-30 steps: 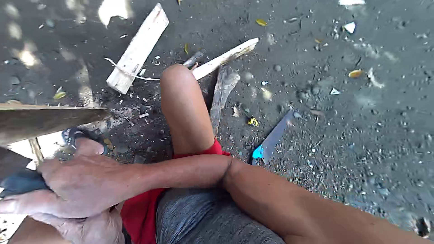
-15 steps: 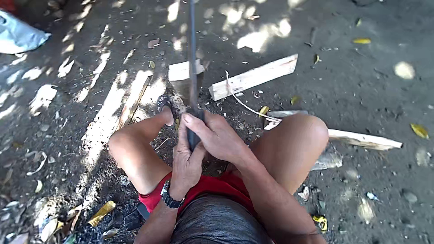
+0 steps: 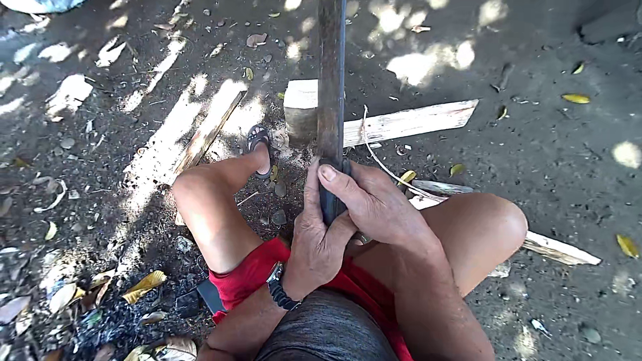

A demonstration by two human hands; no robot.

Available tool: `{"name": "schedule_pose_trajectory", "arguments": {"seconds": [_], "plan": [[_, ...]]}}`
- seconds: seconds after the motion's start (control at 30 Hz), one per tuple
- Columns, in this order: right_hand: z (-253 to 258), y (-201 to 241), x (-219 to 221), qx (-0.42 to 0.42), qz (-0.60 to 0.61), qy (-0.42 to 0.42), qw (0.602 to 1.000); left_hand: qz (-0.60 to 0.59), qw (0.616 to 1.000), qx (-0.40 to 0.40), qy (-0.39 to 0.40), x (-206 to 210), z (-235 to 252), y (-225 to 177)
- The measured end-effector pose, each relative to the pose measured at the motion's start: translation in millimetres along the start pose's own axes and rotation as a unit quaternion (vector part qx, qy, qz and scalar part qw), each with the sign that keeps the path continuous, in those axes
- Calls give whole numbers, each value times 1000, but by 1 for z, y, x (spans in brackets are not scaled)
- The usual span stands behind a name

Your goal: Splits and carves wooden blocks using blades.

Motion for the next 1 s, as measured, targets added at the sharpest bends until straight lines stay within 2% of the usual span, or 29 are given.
{"name": "schedule_pose_trajectory", "arguments": {"seconds": [0.1, 0.17, 0.23, 0.3, 0.4, 0.47, 0.53, 0.63, 0.73, 0.8, 0.87, 0.9, 0.93, 1.0], "plan": [[-11, 9, -25, -34, -4, -64, 997, -37, 999, -30, -6, -1, 2, -6], [-32, 7, -57, -88, 43, -108, 989, -73, 995, -67, -4, -6, 2, -13], [-59, -14, -95, -135, 117, -164, 970, -107, 990, -90, 2, -14, 5, -22], [-86, -51, -126, -117, 179, -203, 956, -131, 986, -102, 10, -21, 9, -29], [-123, -119, -151, -41, 229, -261, 937, -151, 982, -106, 28, -28, 15, -38], [-144, -167, -157, 26, 275, -307, 911, -156, 981, -110, 36, -30, 19, -43], [-169, -218, -159, 106, 302, -384, 866, -152, 981, -116, 36, -30, 21, -44], [-210, -298, -153, 256, 252, -484, 798, -131, 985, -109, 31, -25, 22, -40], [-244, -373, -123, 410, 173, -471, 762, -134, 986, -97, 22, -18, 21, -36], [-262, -401, -97, 454, 116, -445, 763, -147, 984, -97, 7, -12, 21, -36], [-266, -387, -75, 436, 30, -453, 777, -160, 983, -91, -3, -7, 22, -36], [-260, -352, -67, 479, 18, -437, 761, -166, 982, -87, -7, -5, 23, -35], [-246, -302, -60, 594, 81, -338, 725, -167, 982, -84, -10, -4, 24, -34], [-221, -204, -50, 694, 103, -327, 633, -161, 984, -80, -13, -2, 27, -31]]}}
Point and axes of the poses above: each hand's wrist, its own z-axis towards the middle knuckle, its own x-axis out of the palm, y = z × x, the point moved 9 cm from there along z, towards the middle knuckle, and after that the axes turned 9 degrees about x, right-handed, at the moved point
